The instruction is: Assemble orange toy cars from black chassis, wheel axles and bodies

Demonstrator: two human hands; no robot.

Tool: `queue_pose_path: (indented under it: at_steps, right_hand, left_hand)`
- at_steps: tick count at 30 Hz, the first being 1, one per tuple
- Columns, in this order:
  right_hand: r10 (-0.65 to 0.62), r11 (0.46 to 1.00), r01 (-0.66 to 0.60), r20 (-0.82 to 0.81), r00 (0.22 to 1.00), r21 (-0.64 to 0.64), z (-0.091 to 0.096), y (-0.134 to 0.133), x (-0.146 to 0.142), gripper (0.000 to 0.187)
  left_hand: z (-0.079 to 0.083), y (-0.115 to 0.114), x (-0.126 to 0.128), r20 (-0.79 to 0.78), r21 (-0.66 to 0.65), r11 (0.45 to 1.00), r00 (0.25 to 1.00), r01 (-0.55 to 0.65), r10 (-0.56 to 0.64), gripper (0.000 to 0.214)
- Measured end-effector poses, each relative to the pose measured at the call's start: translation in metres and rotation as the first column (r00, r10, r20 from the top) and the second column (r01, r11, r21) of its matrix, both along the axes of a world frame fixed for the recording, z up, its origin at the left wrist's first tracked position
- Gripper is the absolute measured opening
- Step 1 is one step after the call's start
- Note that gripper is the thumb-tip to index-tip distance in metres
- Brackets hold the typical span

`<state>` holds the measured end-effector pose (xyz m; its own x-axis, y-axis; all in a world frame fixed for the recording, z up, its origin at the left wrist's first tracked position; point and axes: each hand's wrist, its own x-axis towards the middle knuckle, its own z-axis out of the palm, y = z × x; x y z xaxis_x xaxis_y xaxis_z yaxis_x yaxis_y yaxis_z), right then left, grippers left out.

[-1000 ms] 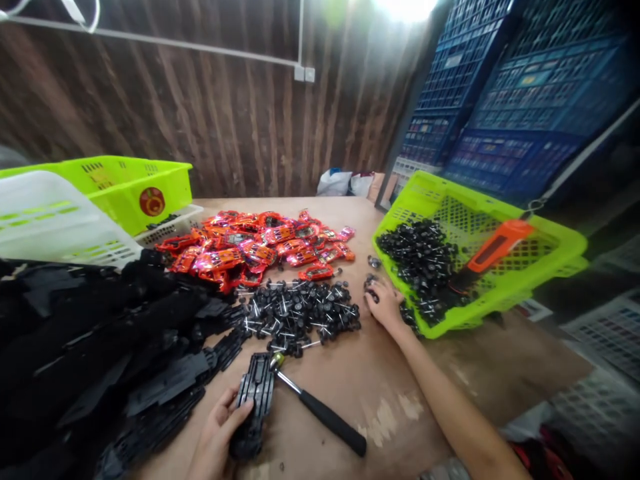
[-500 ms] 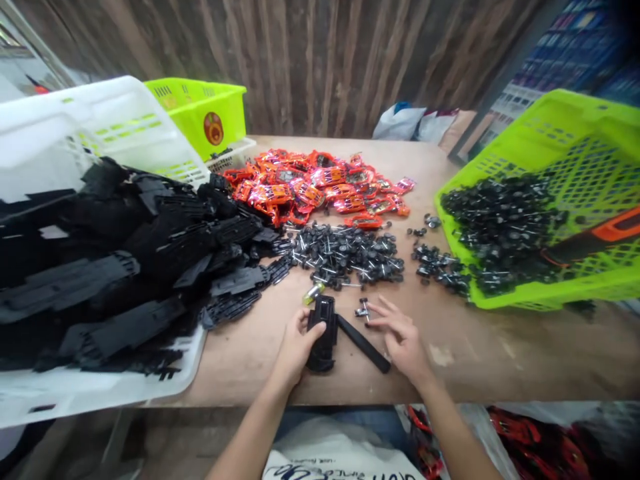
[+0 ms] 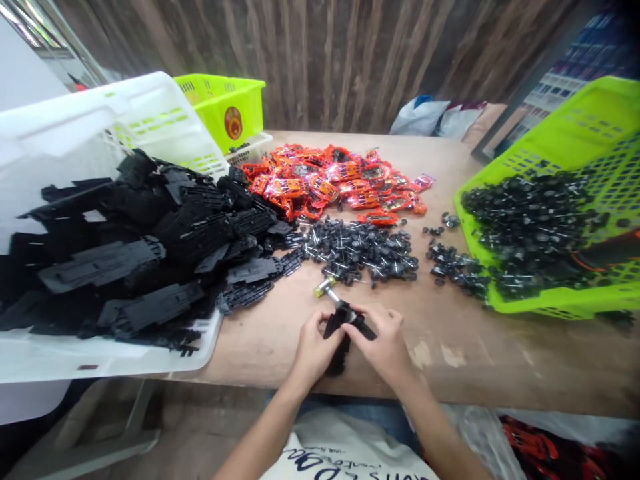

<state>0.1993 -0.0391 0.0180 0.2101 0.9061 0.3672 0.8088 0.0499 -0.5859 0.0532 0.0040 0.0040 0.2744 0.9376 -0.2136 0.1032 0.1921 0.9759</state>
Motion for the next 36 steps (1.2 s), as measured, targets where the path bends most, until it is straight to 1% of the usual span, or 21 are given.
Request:
queue_pose_path:
  at_steps: [2, 4, 8, 10, 11, 13, 15, 17, 18, 20, 21, 22, 24, 25, 26, 27, 28, 30, 32, 34, 36]
  right_hand:
    - [0.04, 0.999, -0.04, 0.049, 0.998, 0.009, 0.003, -0.005, -0.012, 0.023]
    - [0.01, 1.0, -0.012, 0.065, 0.998, 0.029, 0.002, -0.006, -0.02, 0.021]
    - [-0.055, 0.997, 0.055, -0.01, 0.998, 0.049, -0.005, 0.0, -0.022, 0.012]
    - [-0.067, 0.997, 0.069, -0.107, 0.992, 0.016, -0.007, 0.005, -0.019, 0.008]
    - [-0.074, 0.997, 0.074, -0.174, 0.982, -0.008, -0.007, 0.007, -0.017, 0.011]
    - [-0.078, 0.996, 0.057, -0.33, 0.941, -0.072, -0.008, 0.013, -0.014, 0.028]
    - [-0.057, 0.987, -0.024, -0.481, 0.875, -0.159, -0.008, 0.017, -0.012, 0.043]
    - [-0.033, 0.965, -0.122, -0.57, 0.821, -0.233, -0.007, 0.019, -0.011, 0.044]
    - [-0.01, 0.953, -0.17, -0.585, 0.811, -0.251, -0.005, 0.02, -0.01, 0.042]
    - [0.078, 0.941, -0.245, -0.555, 0.828, -0.233, -0.002, 0.023, -0.004, 0.04]
    - [0.123, 0.944, -0.255, -0.495, 0.86, -0.208, 0.0, 0.026, 0.002, 0.037]
    - [0.142, 0.955, -0.23, -0.391, 0.909, -0.187, 0.001, 0.029, 0.009, 0.035]
    - [0.07, 0.983, -0.079, -0.064, 0.996, -0.163, 0.001, 0.039, 0.028, 0.032]
    - [0.006, 0.988, 0.013, 0.123, 0.992, -0.154, -0.001, 0.044, 0.039, 0.032]
    - [-0.028, 0.985, 0.074, 0.286, 0.958, -0.153, -0.002, 0.048, 0.048, 0.032]
    - [-0.018, 0.982, 0.092, 0.404, 0.915, -0.165, -0.004, 0.052, 0.056, 0.033]
    - [0.026, 0.98, 0.07, 0.467, 0.884, -0.187, -0.006, 0.054, 0.062, 0.031]
    - [0.124, 0.977, -0.028, 0.459, 0.88, -0.211, -0.005, 0.053, 0.067, 0.024]
    - [0.176, 0.975, -0.121, 0.317, 0.932, -0.187, -0.001, 0.046, 0.062, 0.014]
    - [0.199, 0.974, -0.181, 0.13, 0.971, -0.133, 0.004, 0.036, 0.046, 0.007]
    - [0.225, 0.971, -0.221, 0.03, 0.974, -0.091, 0.008, 0.025, 0.025, 0.007]
  left_hand:
    - [0.002, -0.004, 0.001, 0.006, -0.006, 1.0, 1.0, -0.018, 0.018, 0.022]
    - [0.003, -0.006, 0.002, 0.005, 0.001, 1.0, 1.0, -0.023, 0.023, 0.022]
    - [0.004, -0.006, 0.002, -0.02, 0.046, 0.999, 1.0, 0.009, -0.008, 0.019]
    - [0.006, -0.003, 0.0, -0.023, 0.055, 0.998, 0.999, 0.033, -0.031, 0.018]
    - [0.007, -0.002, -0.002, -0.02, 0.053, 0.998, 0.999, 0.047, -0.046, 0.018]
    - [0.011, 0.002, -0.007, -0.006, 0.044, 0.996, 0.997, 0.08, -0.08, 0.02]
    - [0.015, 0.004, -0.012, 0.02, 0.04, 0.991, 0.991, 0.13, -0.131, 0.022]
    - [0.018, 0.006, -0.017, 0.065, 0.021, 0.986, 0.984, 0.166, -0.167, 0.024]
    - [0.019, 0.007, -0.019, 0.099, -0.006, 0.985, 0.98, 0.173, -0.171, 0.025]
    - [0.018, 0.009, -0.021, 0.173, -0.086, 0.984, 0.975, 0.156, -0.139, 0.029]
    - [0.016, 0.01, -0.022, 0.202, -0.123, 0.985, 0.975, 0.117, -0.09, 0.03]
    - [0.014, 0.013, -0.022, 0.221, -0.152, 0.987, 0.975, 0.057, -0.022, 0.032]
    - [0.01, 0.019, -0.024, 0.247, -0.183, 0.978, 0.959, -0.098, 0.142, 0.034]
    - [0.008, 0.022, -0.025, 0.264, -0.19, 0.967, 0.939, -0.171, 0.218, 0.036]
    - [0.007, 0.026, -0.025, 0.289, -0.202, 0.953, 0.916, -0.226, 0.278, 0.039]
    - [0.006, 0.029, -0.026, 0.317, -0.215, 0.94, 0.892, -0.263, 0.322, 0.042]
    - [0.006, 0.032, -0.026, 0.343, -0.227, 0.929, 0.869, -0.291, 0.356, 0.045]
    - [0.006, 0.035, -0.024, 0.374, -0.243, 0.907, 0.829, -0.344, 0.415, 0.048]
    - [0.005, 0.035, -0.02, 0.386, -0.254, 0.886, 0.8, -0.388, 0.46, 0.048]
    - [0.003, 0.034, -0.013, 0.398, -0.272, 0.871, 0.777, -0.409, 0.489, 0.049]
    - [-0.001, 0.031, -0.005, 0.425, -0.295, 0.866, 0.756, -0.404, 0.498, 0.05]
